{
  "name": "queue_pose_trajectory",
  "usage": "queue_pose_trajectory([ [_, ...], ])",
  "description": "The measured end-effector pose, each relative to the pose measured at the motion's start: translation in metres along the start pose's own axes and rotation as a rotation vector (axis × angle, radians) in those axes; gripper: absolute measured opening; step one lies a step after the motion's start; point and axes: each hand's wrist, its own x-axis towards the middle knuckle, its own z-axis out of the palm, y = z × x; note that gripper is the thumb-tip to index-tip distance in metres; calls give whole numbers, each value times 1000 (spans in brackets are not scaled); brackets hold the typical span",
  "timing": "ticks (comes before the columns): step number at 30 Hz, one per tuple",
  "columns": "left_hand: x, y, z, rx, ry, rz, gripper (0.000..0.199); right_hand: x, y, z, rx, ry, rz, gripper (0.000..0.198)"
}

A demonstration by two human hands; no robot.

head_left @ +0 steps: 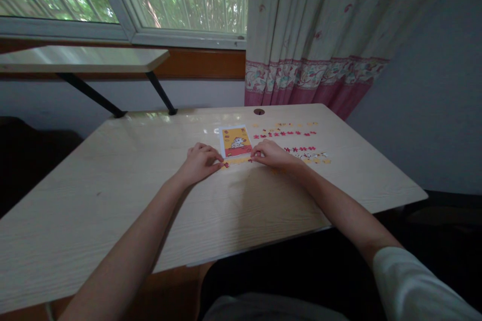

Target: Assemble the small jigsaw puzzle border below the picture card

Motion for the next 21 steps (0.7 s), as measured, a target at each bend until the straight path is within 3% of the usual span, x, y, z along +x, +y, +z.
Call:
queue_pose_trajectory([
  [15, 0, 1, -2, -14, -14, 6, 27, 0, -4, -3, 24, -14, 22, 14],
  [21, 0, 1, -1, -1, -8, 31, 31, -6, 14, -36, 91, 123, 182, 16],
])
